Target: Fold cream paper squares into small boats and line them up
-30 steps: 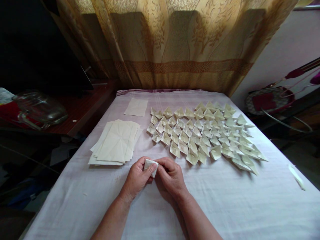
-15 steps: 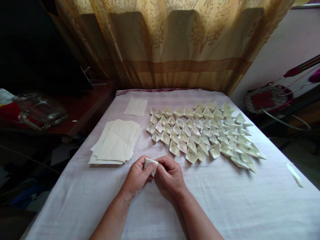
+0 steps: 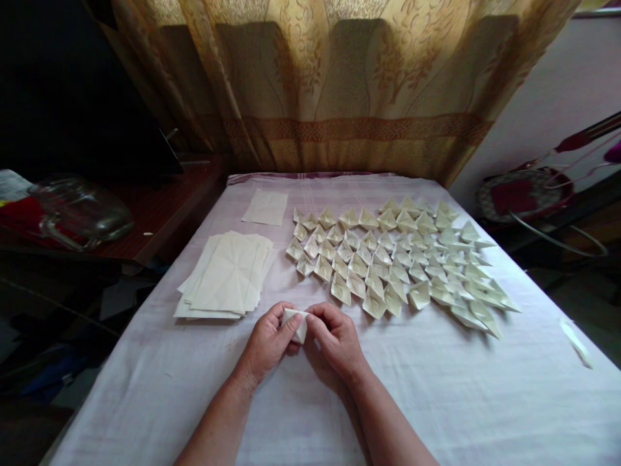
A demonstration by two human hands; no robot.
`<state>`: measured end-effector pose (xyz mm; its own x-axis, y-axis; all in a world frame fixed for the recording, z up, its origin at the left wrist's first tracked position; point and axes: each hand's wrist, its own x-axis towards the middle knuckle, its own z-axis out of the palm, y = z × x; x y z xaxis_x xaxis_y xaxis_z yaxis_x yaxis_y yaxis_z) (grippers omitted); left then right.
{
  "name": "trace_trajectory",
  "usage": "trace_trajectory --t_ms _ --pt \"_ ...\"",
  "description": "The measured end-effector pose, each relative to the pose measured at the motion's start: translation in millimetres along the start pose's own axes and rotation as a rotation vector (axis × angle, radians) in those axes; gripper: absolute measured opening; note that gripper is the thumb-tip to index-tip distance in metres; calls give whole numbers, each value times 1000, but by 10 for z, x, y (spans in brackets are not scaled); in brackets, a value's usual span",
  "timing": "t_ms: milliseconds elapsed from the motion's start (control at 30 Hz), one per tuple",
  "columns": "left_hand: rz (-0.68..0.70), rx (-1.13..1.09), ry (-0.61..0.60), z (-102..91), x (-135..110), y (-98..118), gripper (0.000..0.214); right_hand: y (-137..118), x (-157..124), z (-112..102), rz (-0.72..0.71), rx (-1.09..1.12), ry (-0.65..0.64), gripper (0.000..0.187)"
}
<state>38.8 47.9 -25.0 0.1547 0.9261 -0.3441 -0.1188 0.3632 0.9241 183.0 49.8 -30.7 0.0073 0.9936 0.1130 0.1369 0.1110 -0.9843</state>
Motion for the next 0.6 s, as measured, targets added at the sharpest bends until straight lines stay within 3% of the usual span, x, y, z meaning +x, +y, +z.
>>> trace_trajectory --t_ms 167,367,600 --pt "30 7 48 2 4 4 58 27 1 14 -16 -37 46 23" --pt "72 13 114 14 31 -40 53 16 3 -4 -35 -70 4 19" --pt "35 37 78 8 13 -12 47 21 4 -6 82 24 -7 22"
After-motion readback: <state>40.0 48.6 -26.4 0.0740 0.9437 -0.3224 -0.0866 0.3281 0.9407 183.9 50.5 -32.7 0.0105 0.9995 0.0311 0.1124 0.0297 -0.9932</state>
